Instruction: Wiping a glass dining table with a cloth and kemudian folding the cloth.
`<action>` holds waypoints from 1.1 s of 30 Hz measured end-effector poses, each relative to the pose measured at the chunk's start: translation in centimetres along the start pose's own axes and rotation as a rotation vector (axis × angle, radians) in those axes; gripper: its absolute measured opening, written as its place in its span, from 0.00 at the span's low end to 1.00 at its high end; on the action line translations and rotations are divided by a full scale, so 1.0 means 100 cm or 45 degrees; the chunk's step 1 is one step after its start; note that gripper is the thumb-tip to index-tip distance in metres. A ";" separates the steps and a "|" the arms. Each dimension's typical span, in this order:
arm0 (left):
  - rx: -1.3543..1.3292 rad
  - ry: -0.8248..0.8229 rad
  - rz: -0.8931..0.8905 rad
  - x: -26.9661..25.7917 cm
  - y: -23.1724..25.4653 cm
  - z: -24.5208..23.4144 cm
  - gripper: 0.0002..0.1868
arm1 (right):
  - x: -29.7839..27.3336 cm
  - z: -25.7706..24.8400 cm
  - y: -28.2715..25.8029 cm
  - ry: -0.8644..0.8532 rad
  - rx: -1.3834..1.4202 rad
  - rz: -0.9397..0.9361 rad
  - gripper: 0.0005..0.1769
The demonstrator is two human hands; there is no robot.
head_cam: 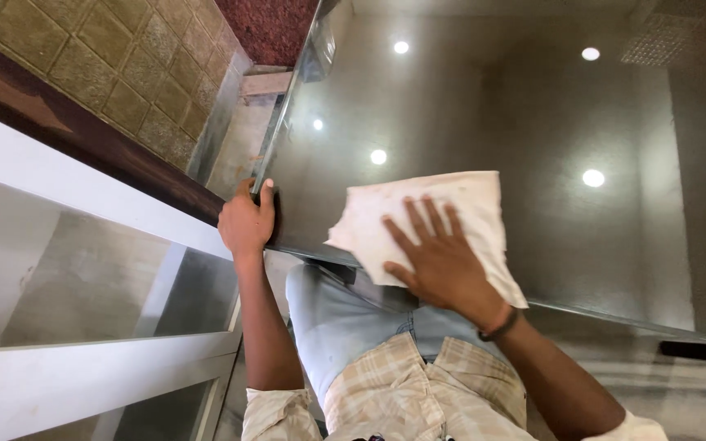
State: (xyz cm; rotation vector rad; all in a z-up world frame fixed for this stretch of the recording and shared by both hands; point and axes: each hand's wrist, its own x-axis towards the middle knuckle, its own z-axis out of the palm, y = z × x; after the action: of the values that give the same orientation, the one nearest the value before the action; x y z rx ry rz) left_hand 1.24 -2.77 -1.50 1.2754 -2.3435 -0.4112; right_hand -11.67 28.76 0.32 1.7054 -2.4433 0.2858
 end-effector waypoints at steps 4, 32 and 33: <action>0.013 0.036 -0.003 0.001 -0.002 0.004 0.29 | 0.024 -0.015 -0.034 -0.014 0.116 -0.067 0.42; 0.012 0.128 0.171 0.006 -0.024 0.022 0.27 | -0.101 -0.044 0.058 -0.044 -0.056 -0.060 0.42; 0.041 0.146 0.178 0.007 -0.027 0.024 0.27 | -0.099 -0.039 0.058 -0.025 -0.058 -0.071 0.42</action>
State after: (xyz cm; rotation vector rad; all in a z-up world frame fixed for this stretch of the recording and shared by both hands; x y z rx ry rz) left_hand 1.64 -4.67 -4.58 1.1100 -2.3326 -0.2500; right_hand -13.65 40.67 1.43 1.7626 -2.3917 0.2056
